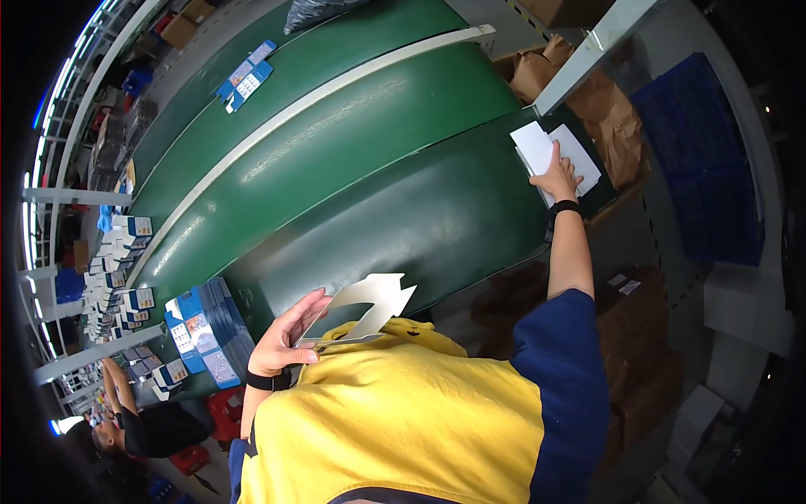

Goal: The person folds flat cardboard sheets into blue and white boxes and places them on a conveyor belt. After finishing the stack, they walk to a pile of brown paper bags to retrieve a new bundle of flat sheets and return to the workstation to continue.

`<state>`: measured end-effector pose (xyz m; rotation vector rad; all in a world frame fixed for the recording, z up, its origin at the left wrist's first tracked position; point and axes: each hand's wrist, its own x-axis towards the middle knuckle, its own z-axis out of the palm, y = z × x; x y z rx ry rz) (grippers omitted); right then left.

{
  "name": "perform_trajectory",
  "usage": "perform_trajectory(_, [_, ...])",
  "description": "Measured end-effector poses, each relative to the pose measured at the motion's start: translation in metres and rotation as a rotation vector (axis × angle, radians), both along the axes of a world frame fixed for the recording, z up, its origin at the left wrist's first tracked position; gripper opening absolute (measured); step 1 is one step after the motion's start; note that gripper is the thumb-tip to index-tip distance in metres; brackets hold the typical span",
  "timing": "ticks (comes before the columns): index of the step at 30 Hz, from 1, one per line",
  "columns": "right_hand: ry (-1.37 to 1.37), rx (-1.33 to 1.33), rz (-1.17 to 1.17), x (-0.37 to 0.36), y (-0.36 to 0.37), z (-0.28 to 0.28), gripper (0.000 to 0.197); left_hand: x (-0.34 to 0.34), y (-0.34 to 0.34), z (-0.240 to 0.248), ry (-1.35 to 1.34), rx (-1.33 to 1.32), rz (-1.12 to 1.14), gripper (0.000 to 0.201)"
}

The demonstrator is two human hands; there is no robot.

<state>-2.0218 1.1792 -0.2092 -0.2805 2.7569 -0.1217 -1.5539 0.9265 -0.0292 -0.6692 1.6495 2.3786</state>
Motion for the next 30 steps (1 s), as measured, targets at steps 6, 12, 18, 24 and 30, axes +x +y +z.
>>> perform_trajectory(6, [-0.021, 0.065, 0.021, -0.004, -0.004, 0.001, 0.109, 0.007, 0.002, -0.003, 0.029, 0.000, 0.059, 0.099])
perform_trajectory(12, [0.014, -0.022, -0.022, 0.007, -0.001, 0.004, 0.109, 0.019, 0.002, -0.005, 0.015, 0.027, 0.127, 0.096])
perform_trajectory(18, [0.106, 0.039, -0.070, 0.010, -0.009, -0.002, 0.108, 0.016, 0.003, -0.007, -0.006, 0.038, 0.094, 0.094])
perform_trajectory(24, [0.209, 0.048, 0.071, 0.028, -0.012, -0.002, 0.110, 0.020, 0.004, -0.008, -0.010, 0.045, 0.146, 0.093])
perform_trajectory(30, [0.147, -0.112, 0.082, 0.089, -0.050, 0.002, 0.110, 0.014, 0.002, -0.009, -0.001, 0.055, 0.128, 0.093])
